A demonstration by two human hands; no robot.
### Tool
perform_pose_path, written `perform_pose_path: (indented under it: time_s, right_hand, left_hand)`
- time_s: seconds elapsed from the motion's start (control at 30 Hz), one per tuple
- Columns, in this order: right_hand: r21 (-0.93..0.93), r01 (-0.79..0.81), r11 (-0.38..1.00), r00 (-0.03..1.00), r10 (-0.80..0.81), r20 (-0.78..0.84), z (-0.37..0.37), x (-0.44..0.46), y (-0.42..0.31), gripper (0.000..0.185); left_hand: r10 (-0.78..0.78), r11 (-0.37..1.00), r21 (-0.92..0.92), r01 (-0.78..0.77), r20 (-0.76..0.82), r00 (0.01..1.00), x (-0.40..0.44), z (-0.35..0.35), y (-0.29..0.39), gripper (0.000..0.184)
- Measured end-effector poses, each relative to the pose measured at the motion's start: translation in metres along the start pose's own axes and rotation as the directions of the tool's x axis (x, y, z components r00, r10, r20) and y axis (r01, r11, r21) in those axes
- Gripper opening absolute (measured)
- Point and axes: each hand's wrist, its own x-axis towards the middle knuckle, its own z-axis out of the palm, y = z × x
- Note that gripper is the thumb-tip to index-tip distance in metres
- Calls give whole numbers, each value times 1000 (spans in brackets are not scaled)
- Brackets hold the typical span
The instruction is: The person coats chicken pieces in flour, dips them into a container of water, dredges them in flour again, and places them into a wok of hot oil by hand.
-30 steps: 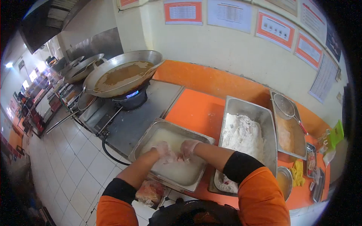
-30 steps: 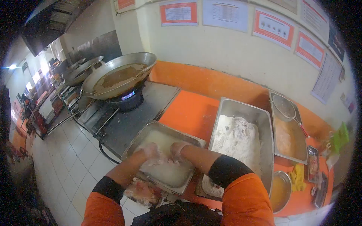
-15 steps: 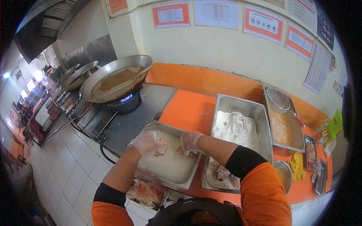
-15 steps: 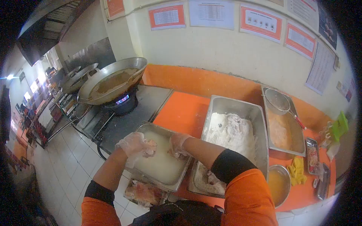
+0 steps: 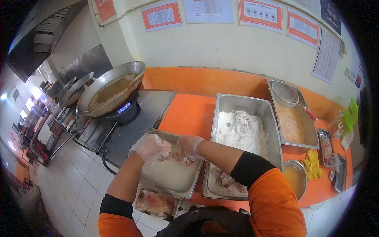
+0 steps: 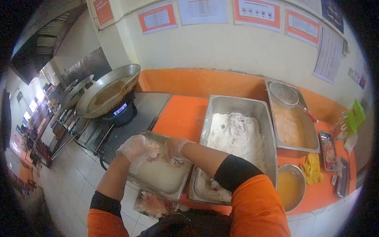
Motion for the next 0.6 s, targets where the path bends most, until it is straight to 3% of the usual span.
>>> perform_pose_path:
  time_s: [0.07, 0.17, 0.27, 0.33, 0.4, 0.47, 0.53, 0.6]
  right_hand:
    - [85, -32, 996, 999, 29, 36, -11, -11, -3, 27]
    - [68, -15, 998, 998, 11, 64, -26, -25, -9, 24]
    - [21, 85, 996, 996, -85, -18, 0, 1, 14, 19]
    - [4, 242, 970, 968, -241, -71, 8, 19, 38, 25]
    - [118, 221, 968, 972, -210, -102, -10, 0, 49, 23]
    - [355, 21, 935, 997, 6, -73, -55, -57, 43, 16]
    - [317, 189, 929, 965, -117, -233, -58, -77, 74, 16]
    - [275, 126, 953, 969, -59, -239, -66, -109, 85, 15]
  left_hand:
    - [-1, 1000, 12, 2, -14, 1000, -1, 0, 2, 52]
    - [33, 999, 13, -32, -54, 998, 1, 4, 1, 54]
    - [43, 999, -12, -43, -57, 997, 3, 0, 8, 51]
    - [26, 998, -52, -29, -44, 999, -3, -16, 31, 48]
    - [98, 995, -17, -99, -65, 993, -3, -29, 53, 44]
    - [144, 988, -43, -147, -62, 988, -3, -38, 77, 40]
    - [172, 978, -110, -176, -46, 984, -1, -44, 103, 37]
    - [275, 944, -174, -282, -62, 959, 5, -35, 126, 34]
